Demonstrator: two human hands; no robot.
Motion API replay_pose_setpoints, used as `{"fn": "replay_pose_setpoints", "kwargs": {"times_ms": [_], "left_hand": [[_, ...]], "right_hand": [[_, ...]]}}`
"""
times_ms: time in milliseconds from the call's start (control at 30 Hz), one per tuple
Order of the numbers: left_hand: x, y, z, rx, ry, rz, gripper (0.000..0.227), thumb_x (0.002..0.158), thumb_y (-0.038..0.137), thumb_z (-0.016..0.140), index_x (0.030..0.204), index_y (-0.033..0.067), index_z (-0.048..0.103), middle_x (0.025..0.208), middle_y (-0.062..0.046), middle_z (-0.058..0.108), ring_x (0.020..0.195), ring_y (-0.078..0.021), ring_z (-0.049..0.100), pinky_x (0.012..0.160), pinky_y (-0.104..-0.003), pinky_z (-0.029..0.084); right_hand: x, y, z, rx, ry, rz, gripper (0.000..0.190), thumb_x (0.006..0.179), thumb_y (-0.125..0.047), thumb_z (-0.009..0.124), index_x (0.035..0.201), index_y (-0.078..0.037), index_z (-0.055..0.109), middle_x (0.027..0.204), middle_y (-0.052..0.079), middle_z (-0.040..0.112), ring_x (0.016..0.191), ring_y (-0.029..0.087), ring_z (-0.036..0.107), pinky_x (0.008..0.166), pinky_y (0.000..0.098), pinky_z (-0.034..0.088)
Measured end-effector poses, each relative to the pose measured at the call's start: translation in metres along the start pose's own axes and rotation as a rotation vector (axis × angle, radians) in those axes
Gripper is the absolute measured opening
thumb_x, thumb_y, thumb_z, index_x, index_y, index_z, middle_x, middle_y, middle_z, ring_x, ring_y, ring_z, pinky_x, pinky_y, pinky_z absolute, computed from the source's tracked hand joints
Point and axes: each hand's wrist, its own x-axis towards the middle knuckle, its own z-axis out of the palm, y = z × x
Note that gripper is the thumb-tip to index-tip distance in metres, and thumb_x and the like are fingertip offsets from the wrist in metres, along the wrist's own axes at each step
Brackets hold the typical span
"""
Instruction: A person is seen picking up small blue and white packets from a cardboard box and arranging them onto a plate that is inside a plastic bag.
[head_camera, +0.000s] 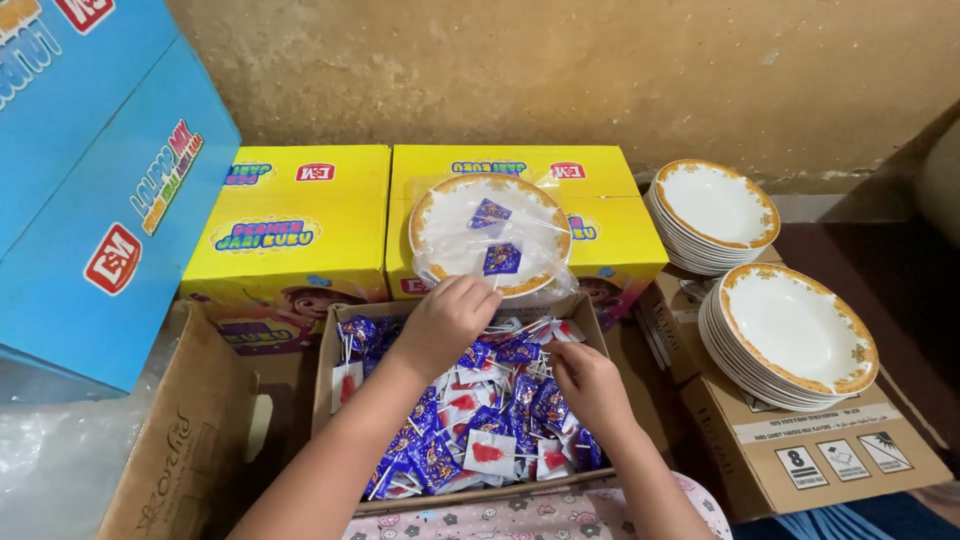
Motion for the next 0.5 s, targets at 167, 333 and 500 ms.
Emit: {"fn": "replay_pose_setpoints", "kwargs": {"times_ms": [167, 333, 500], "left_hand": [[-0.009, -0.028, 0.088, 0.0, -0.161, -0.149, 0.009, 0.087, 0.008, 0.065, 0.079, 0.0109, 0.063, 0.072, 0.001, 0.056, 0.077, -0.0183, 0.062, 0.074, -0.032, 0.053], [-0.001, -0.025, 0.124, -0.029, -0.364, -0.421, 0.006, 0.083, 0.011, 0.069, 0.077, 0.0087, 0.071, 0.069, -0.004, 0.063, 0.073, -0.0267, 0.067, 0.068, -0.04, 0.057], [0.016, -0.016, 0.103, -0.136, -0.522, -0.664, 0.035, 0.094, 0.027, 0.063, 0.119, 0.0036, 0.068, 0.096, -0.018, 0.072, 0.097, -0.0359, 0.071, 0.087, -0.05, 0.053]], "right_hand": [[0.0, -0.006, -0.002, -0.079, -0.076, 0.009, 0.02, 0.089, -0.016, 0.066, 0.106, -0.019, 0.077, 0.092, 0.005, 0.078, 0.089, 0.028, 0.075, 0.079, 0.0382, 0.061], [0.001, -0.007, -0.004, -0.094, -0.127, 0.042, 0.018, 0.092, -0.021, 0.066, 0.106, -0.021, 0.077, 0.094, 0.005, 0.078, 0.091, 0.028, 0.075, 0.08, 0.0389, 0.061], [0.007, -0.004, -0.003, -0.129, -0.323, 0.062, 0.024, 0.092, -0.016, 0.062, 0.112, -0.017, 0.075, 0.096, 0.011, 0.077, 0.089, 0.033, 0.075, 0.079, 0.0457, 0.061]]}}
